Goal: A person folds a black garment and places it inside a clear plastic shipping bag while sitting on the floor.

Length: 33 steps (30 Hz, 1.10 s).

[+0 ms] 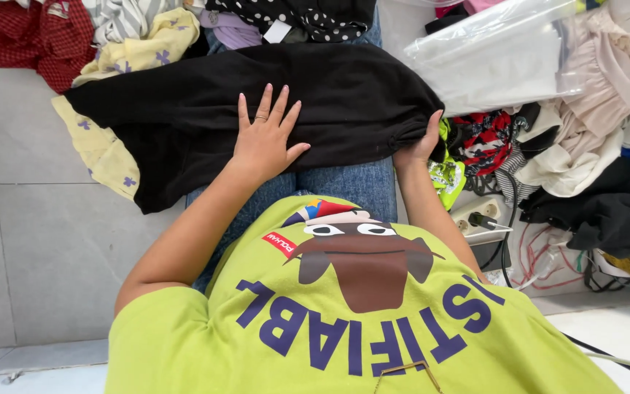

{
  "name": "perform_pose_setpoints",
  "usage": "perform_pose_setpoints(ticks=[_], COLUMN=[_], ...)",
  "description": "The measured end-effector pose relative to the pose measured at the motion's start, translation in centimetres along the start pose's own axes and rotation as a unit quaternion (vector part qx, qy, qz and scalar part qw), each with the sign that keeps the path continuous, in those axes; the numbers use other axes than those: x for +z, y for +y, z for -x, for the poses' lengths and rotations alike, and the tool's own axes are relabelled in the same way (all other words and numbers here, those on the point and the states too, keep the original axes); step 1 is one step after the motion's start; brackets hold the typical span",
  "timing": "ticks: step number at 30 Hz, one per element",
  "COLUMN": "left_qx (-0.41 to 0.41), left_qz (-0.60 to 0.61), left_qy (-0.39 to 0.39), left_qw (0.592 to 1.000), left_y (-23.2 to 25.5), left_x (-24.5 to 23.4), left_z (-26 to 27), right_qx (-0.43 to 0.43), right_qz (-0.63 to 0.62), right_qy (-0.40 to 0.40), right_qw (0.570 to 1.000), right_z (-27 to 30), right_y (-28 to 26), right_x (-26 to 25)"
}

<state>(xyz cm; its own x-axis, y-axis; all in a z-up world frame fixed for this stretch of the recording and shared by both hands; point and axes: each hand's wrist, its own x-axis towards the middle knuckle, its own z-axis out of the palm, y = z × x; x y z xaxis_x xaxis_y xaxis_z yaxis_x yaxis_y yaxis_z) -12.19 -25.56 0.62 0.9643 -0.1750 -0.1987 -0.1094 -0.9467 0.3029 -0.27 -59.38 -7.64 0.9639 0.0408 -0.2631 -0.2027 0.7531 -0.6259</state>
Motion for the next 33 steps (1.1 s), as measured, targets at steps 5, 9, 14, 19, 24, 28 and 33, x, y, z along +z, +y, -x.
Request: perform_pose_setpoints(ticks=[5,9,14,19,24,28,33], left_qx=[0.002,-0.006,0.04,0.146,-0.041,-0.09,-0.155], left_qz=[0.013,0.011,0.141,0.467,0.882,0.849,0.758], left_qy=[0.0,-0.01,0.091,0.119,-0.09,-0.08,-0.041], left_qw=[1.0,1.0,0.985,0.864,0.461,0.515,0.632], left_y=[-0.2,-0.2,2.1,5.9,7.4,7.1,4.8], left_x=[0.5,0.5,-1.3,-2.8,-4.4,-3.0,4.3], left_z=[-0.2,-0.6,-1.9,-5.8,-7.6,-7.3,-11.5], right_qx=[-0.028,-0.044,-0.044,-0.109,-0.233,-0.197,-0.106], right_qz=[-0.085,-0.108,-0.069,0.096,0.792,0.794,0.77], right_qy=[0.086,0.067,0.051,0.109,-0.338,-0.296,-0.37], right_qw=[0.992,0.991,0.995,0.983,0.452,0.493,0.508], right_z=[-1.0,-0.8,-0.3,1.4,5.8,5.7,4.2], right_y=[-3.3,-6.8,-6.8,-6.1,-4.0,-2.1,-3.1], right_x=[2.0,4.1,4.0,3.4,13.4,12.6,12.3])
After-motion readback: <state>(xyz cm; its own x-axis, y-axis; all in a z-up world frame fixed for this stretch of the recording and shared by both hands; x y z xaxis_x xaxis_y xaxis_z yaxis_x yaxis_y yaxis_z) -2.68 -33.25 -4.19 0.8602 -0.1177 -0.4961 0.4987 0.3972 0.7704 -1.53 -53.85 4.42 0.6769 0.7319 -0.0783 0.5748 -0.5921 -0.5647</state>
